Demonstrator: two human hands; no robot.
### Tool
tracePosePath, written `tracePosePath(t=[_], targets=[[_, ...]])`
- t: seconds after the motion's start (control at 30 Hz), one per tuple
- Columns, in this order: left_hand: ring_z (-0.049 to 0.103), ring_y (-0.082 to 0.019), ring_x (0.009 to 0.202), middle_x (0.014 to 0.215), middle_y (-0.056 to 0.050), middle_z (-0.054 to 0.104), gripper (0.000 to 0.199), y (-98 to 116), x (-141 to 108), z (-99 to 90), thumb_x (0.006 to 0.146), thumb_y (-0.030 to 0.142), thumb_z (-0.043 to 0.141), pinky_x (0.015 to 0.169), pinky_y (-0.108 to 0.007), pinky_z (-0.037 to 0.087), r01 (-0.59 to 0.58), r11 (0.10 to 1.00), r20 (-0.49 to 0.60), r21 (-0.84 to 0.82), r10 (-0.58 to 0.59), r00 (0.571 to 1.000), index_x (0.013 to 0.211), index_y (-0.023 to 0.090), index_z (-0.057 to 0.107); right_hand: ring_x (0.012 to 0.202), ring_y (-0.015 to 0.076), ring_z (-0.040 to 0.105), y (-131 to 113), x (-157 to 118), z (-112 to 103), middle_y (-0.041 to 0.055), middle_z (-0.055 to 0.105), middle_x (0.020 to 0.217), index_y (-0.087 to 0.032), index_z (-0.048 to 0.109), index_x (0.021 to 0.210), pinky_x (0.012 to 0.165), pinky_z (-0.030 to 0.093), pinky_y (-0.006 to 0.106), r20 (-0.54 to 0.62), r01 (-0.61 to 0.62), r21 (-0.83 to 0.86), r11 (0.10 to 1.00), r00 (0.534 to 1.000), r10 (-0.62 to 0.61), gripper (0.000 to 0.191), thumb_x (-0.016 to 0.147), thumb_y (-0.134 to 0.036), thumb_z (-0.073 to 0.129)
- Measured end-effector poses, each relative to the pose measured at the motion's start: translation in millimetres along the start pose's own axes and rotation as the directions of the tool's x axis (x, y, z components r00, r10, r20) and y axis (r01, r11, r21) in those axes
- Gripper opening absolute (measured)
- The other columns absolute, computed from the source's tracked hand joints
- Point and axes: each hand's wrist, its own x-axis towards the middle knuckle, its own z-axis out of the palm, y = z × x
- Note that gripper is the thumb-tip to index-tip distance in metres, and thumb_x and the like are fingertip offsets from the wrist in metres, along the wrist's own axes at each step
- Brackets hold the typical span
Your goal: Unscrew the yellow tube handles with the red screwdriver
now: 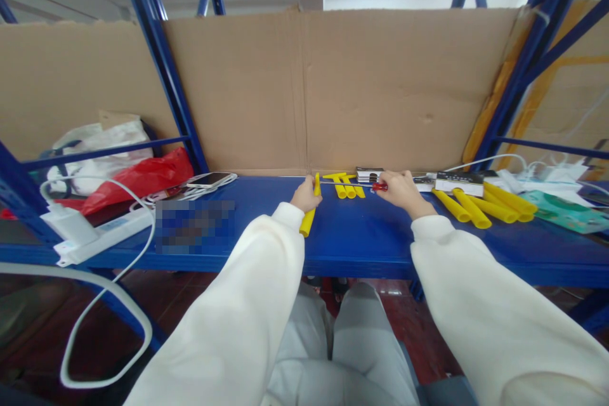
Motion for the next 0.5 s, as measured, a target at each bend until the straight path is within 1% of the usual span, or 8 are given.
tracePosePath(t=[0.17,0.3,0.5], targets=[[0.076,-0.025,0.097,0.126,-0.016,0.071,0.039,1.4,-0.9,-0.1,0.083,0.008,0.068,0.084,-0.033,0.059,0.005,1.0,0.007,0.006,-0.005,1.0,0.117,0.018,0.052,0.085,0.0287,0.067,-5.9,-0.7,-4.5,0.0133,0.076,0.091,-0.019,0.065,0.1,0.082,0.028,0.038,0.043,-0.131,-0.077,0.988,0.99,0.135,0.029,0.091,-0.042,0.052],[0.077,-0.025,0.095,0.127,-0.017,0.07,0.04,1.2,-0.8,-0.2,0.083,0.008,0.067,0.084,-0.034,0.059,0.012,1.0,0.009,-0.002,-0.012,1.0,0.118,0.017,0.052,0.087,0.0298,0.069,-7.3,-0.4,-5.9,0.0135,0.078,0.092,-0.019,0.067,0.099,0.082,0.03,0.038,0.068,-0.147,-0.082,0.986,0.986,0.152,0.033,0.092,-0.047,0.051],[0.076,-0.024,0.097,0.131,-0.017,0.068,0.04,0.5,-0.4,-0.5,0.083,0.008,0.066,0.085,-0.034,0.058,-0.012,1.0,0.017,-0.01,0.012,1.0,0.119,0.017,0.051,0.09,0.0286,0.07,-9.4,0.6,-11.0,0.0133,0.078,0.094,-0.02,0.07,0.097,0.077,0.037,0.036,0.073,-0.157,-0.079,0.984,0.984,0.163,0.028,0.091,-0.041,0.053]])
